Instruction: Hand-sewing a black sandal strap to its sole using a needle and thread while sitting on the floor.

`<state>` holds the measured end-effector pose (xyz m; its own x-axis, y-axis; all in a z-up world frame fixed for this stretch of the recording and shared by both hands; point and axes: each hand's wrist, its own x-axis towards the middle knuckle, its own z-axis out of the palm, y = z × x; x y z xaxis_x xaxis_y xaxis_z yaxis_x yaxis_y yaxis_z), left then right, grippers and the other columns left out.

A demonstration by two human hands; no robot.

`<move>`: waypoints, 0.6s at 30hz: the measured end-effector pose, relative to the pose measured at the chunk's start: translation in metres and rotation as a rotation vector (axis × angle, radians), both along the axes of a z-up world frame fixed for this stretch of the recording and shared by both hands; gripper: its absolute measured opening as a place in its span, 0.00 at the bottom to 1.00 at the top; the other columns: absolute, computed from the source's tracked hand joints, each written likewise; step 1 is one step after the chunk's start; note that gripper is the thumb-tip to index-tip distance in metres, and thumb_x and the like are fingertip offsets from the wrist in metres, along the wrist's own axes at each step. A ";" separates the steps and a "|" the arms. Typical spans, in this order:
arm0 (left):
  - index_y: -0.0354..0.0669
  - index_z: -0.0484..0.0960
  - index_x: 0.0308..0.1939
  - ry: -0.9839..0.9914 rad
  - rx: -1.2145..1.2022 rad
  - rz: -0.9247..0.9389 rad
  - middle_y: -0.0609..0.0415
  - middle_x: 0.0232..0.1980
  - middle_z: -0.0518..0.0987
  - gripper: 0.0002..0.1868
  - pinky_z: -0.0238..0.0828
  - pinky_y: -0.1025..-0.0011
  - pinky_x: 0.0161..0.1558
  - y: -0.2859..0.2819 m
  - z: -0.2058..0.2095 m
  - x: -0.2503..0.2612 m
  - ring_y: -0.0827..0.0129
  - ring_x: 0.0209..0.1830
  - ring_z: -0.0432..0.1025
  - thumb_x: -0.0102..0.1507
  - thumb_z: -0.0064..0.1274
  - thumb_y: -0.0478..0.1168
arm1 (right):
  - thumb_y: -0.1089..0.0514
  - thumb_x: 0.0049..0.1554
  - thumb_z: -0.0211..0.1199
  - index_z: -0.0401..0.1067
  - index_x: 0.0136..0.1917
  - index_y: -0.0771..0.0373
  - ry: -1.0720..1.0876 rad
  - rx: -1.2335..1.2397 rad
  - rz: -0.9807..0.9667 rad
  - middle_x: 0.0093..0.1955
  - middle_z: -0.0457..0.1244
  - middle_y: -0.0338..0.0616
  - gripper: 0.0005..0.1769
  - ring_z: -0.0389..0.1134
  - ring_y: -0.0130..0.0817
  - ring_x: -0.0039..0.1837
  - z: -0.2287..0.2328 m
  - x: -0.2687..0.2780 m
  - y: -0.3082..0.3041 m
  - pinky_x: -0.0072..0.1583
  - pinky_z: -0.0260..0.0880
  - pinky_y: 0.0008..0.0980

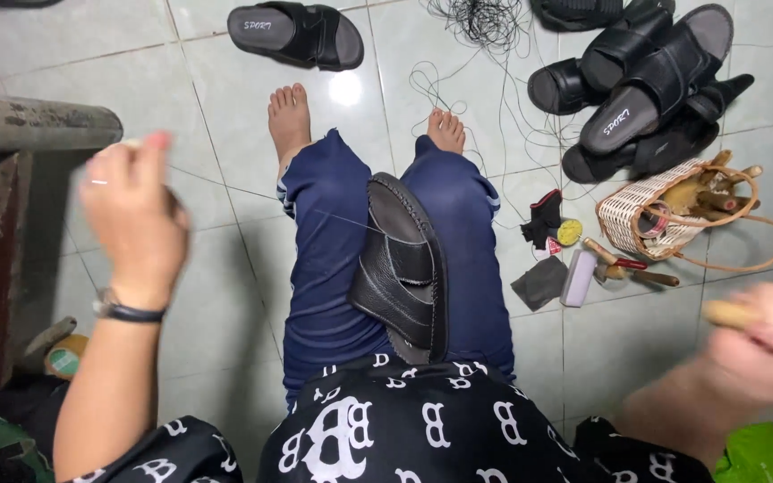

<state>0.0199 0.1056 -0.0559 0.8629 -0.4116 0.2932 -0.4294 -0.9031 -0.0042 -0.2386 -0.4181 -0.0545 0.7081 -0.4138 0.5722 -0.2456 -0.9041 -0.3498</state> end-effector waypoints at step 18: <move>0.36 0.80 0.27 1.310 -1.282 -0.281 0.52 0.21 0.74 0.19 0.62 0.81 0.22 -0.082 -0.025 -0.006 0.74 0.21 0.69 0.69 0.40 0.39 | 0.63 0.58 0.41 0.72 0.59 0.61 0.364 -0.165 1.047 0.24 0.51 0.34 0.22 0.56 0.28 0.27 0.031 0.130 0.181 0.32 0.63 0.27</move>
